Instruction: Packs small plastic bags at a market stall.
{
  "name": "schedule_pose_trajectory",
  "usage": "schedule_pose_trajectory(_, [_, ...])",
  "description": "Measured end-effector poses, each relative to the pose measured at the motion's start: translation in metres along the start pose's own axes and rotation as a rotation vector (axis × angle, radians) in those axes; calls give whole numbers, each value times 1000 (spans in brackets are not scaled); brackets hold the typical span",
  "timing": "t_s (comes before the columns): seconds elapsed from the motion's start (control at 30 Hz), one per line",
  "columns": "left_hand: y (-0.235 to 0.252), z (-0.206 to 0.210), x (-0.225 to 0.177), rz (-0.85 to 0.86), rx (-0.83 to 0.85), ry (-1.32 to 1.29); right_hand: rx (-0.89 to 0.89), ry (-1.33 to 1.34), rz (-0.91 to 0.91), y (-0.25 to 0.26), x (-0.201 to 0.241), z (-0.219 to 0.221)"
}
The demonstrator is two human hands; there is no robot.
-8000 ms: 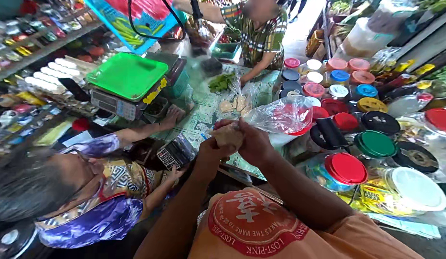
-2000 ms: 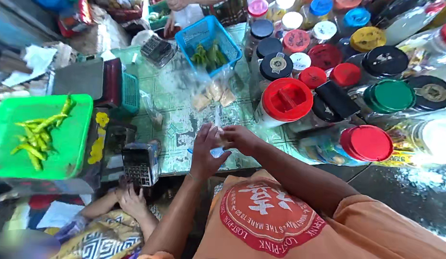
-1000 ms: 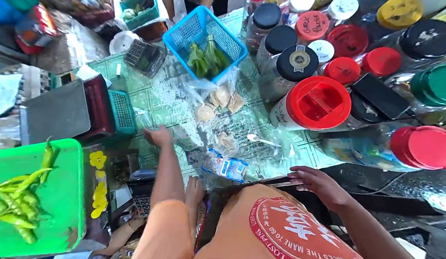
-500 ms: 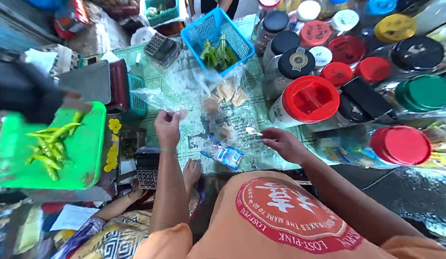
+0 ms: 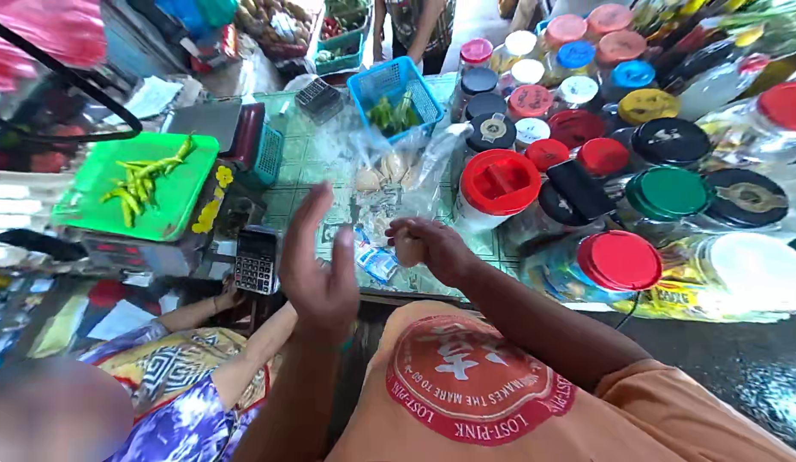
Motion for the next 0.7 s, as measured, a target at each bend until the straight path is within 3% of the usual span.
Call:
schedule_pose_trajectory(0.07, [-53,33,-2,47,130,151,-64,113,3,-9,1,-4])
schedule_pose_trajectory(0.17, [-109,83,15,25,317,170,-98,210,0,-22,-5,-1])
schedule_pose_trajectory(0.3, [-108,53,4,-222,52,44,-116,355,-43,-31,-4,-1])
schedule_pose_trajectory(0.37, [-113,50,2,-373,90,-67,-122,387,-36,-40,-5,11])
schedule_pose_trajectory(0.5, [-105,49,6,-515,-86,-410,11,-14,-233,-55,3,29])
schedule_pose_trajectory(0.6, [-90,31,7,-653,-155,-735,8,-251,-466,-62,10,39])
schedule_pose_trajectory(0.7, [-86,33,0,-734,-170,-945,-30,-346,-525,-66,-2,68])
Point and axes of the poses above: each hand's wrist, its own y-axis towards the middle knuckle, its own z-axis out of the palm, x = y × z, the point moved 1 cm from there along y, towards the middle knuckle, and after that the axes turned 6 degrees about y, right-handed, at the moved point
